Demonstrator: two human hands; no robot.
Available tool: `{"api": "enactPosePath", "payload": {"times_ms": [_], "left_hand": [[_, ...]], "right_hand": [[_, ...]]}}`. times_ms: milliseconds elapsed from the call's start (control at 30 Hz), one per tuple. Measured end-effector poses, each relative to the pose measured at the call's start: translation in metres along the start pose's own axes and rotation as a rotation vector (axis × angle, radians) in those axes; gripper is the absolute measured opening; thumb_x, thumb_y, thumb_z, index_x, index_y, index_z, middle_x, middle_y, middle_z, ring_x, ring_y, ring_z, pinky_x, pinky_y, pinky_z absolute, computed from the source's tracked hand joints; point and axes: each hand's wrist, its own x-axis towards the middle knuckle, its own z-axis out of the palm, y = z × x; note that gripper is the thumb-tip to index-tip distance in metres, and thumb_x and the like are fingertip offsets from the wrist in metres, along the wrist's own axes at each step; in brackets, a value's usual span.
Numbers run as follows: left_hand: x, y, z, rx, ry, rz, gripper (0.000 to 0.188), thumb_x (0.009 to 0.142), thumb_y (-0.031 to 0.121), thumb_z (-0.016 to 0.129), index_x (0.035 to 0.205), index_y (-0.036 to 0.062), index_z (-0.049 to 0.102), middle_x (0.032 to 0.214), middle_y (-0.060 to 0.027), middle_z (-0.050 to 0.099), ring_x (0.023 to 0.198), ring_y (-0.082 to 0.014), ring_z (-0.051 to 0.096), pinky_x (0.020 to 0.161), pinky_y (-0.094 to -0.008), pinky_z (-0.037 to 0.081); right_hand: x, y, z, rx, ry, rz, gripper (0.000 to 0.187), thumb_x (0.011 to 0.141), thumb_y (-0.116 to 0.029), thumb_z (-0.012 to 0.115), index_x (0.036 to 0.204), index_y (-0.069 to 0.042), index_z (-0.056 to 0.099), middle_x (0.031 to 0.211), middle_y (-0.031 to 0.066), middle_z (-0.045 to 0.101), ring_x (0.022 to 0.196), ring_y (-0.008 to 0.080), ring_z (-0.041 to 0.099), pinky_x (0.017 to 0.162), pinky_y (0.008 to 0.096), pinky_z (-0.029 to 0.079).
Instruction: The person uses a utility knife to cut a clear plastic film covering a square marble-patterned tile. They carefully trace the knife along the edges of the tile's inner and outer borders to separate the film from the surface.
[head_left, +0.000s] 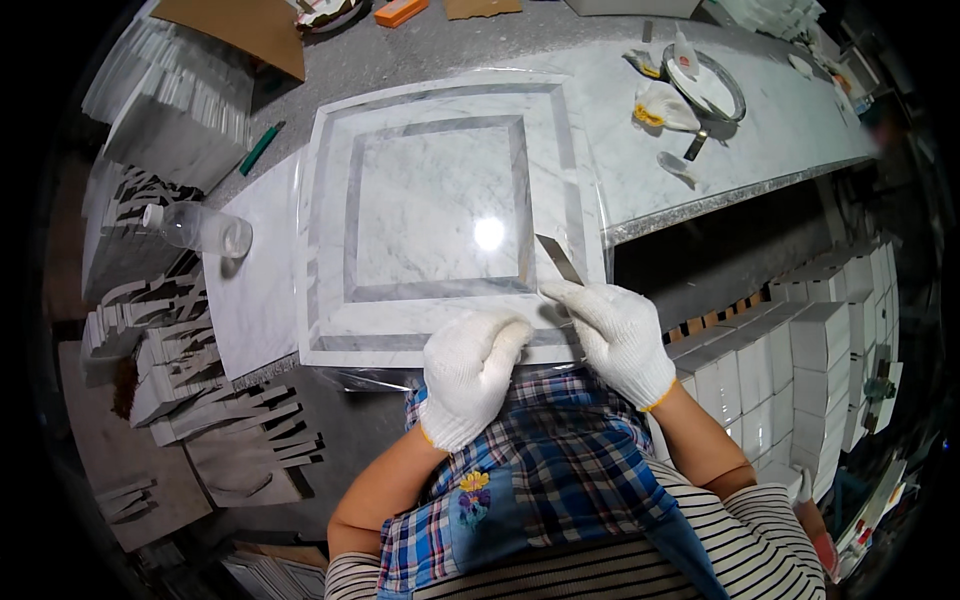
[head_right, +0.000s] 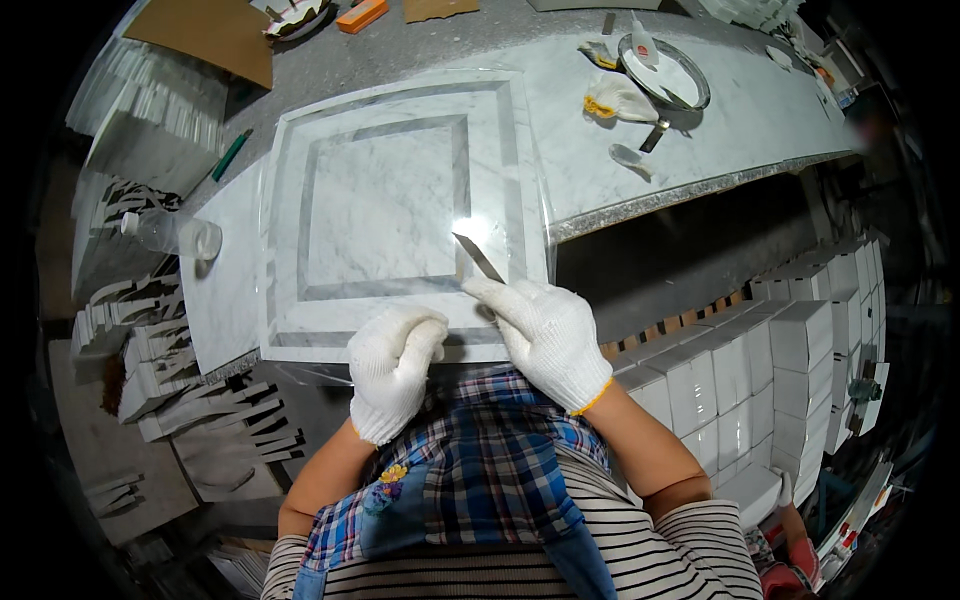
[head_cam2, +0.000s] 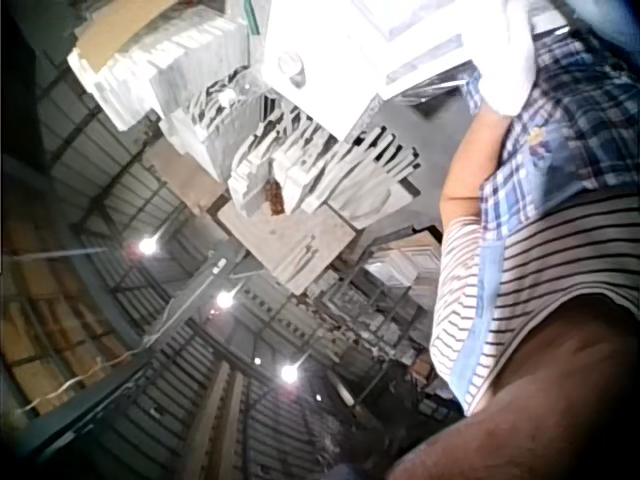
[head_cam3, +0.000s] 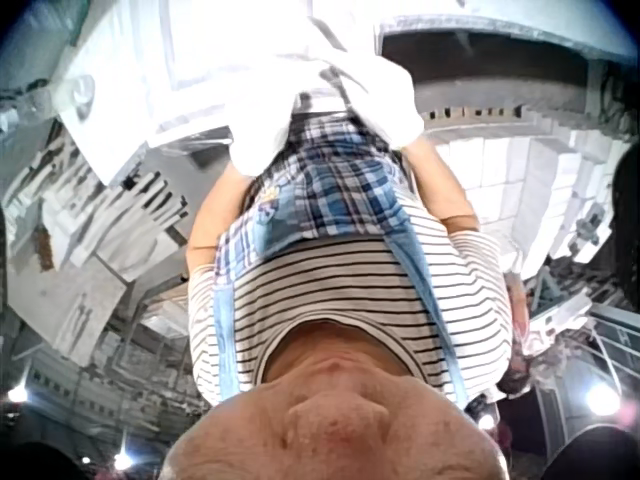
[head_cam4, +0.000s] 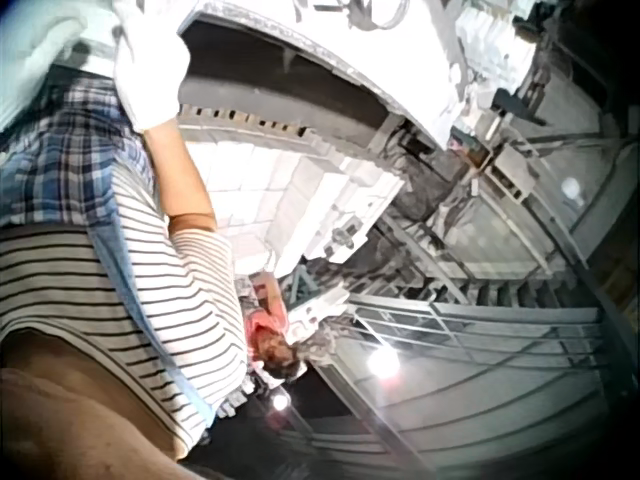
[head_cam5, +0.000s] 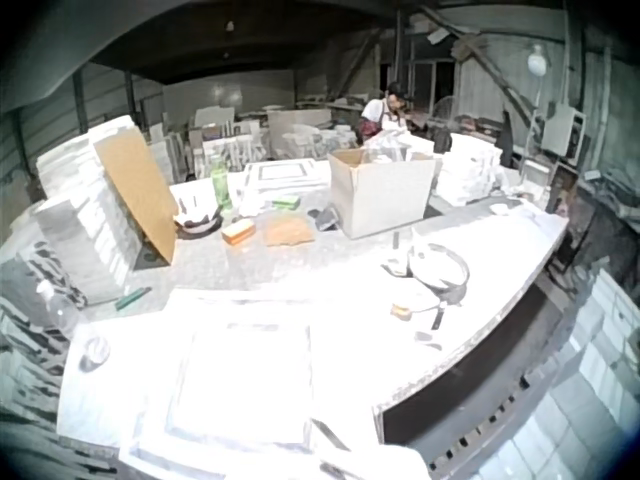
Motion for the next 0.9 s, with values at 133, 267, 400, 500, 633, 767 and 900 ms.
{"api": "enactPosePath", "payload": {"times_ms": [133,267,400,500,633,767,900], "left_hand": [[0.017,0.015,-0.003,-0.536,-0.035,-0.638,0.029,0.099,0.013,0.064,0.117,-0.0104,0.065,0.084,-0.0101,0.071,0.073,-0.0116,0.064,0.068,-0.0276,0.051],[0.026,0.003,0.008,-0.771,0.105,-0.656,0.05,0.095,0.012,0.069,0.136,-0.012,0.052,0.112,-0.016,0.07,0.094,-0.0171,0.066,0.081,-0.0288,0.054],[0.019,-0.006,0.012,-0.656,-0.057,-0.64,0.047,0.094,0.015,0.073,0.132,-0.0077,0.059,0.116,-0.0146,0.07,0.094,-0.0165,0.067,0.08,-0.0271,0.054],[0.019,0.002,0.016,-0.454,-0.214,-0.621,0.035,0.095,0.02,0.071,0.12,-0.0039,0.069,0.11,-0.0134,0.072,0.104,-0.0188,0.067,0.091,-0.0308,0.054],[0.017,0.006,0.018,-0.288,-0.215,-0.58,0.034,0.1,0.027,0.066,0.11,-0.0048,0.07,0.097,-0.0114,0.072,0.089,-0.0175,0.066,0.08,-0.0295,0.052],[0.016,0.003,0.016,-0.744,-0.035,-0.761,0.03,0.103,0.024,0.061,0.11,-0.0048,0.068,0.102,-0.0131,0.072,0.092,-0.0204,0.069,0.083,-0.0316,0.055],[0.01,-0.035,0.011,-1.216,0.047,-0.773,0.028,0.105,0.023,0.059,0.106,-0.0042,0.066,0.119,-0.0248,0.068,0.106,-0.0337,0.069,0.096,-0.0454,0.057]], "right_hand": [[-0.003,-0.01,0.002,0.13,-0.034,0.215,0.049,0.099,-0.011,0.057,0.147,-0.01,0.056,0.085,0.0119,0.074,0.075,0.0315,0.073,0.069,0.0383,0.058],[-0.007,-0.012,0.003,0.194,-0.006,0.415,0.055,0.102,-0.017,0.056,0.155,-0.007,0.043,0.082,0.0147,0.074,0.075,0.0335,0.074,0.071,0.0398,0.059],[-0.009,-0.01,0.01,0.151,0.058,0.384,0.045,0.101,-0.018,0.058,0.144,-0.004,0.053,0.084,0.0153,0.074,0.075,0.0347,0.074,0.068,0.0415,0.058],[-0.008,-0.018,0.013,-0.09,-0.024,0.296,0.039,0.097,-0.015,0.063,0.133,-0.003,0.061,0.085,0.016,0.073,0.074,0.0353,0.072,0.067,0.0429,0.056],[-0.011,-0.021,0.024,-0.12,-0.056,0.119,0.034,0.092,-0.015,0.066,0.124,-0.003,0.067,0.087,0.017,0.072,0.075,0.0371,0.069,0.067,0.0469,0.054],[0.004,-0.043,0.015,0.08,-0.144,0.135,0.035,0.093,-0.018,0.068,0.124,-0.003,0.067,0.089,0.0147,0.072,0.077,0.0358,0.07,0.067,0.0445,0.055],[-0.003,-0.042,0.01,0.114,-0.227,0.183,0.042,0.093,-0.021,0.069,0.131,-0.004,0.065,0.089,0.0152,0.073,0.079,0.0346,0.071,0.069,0.042,0.056]]}}
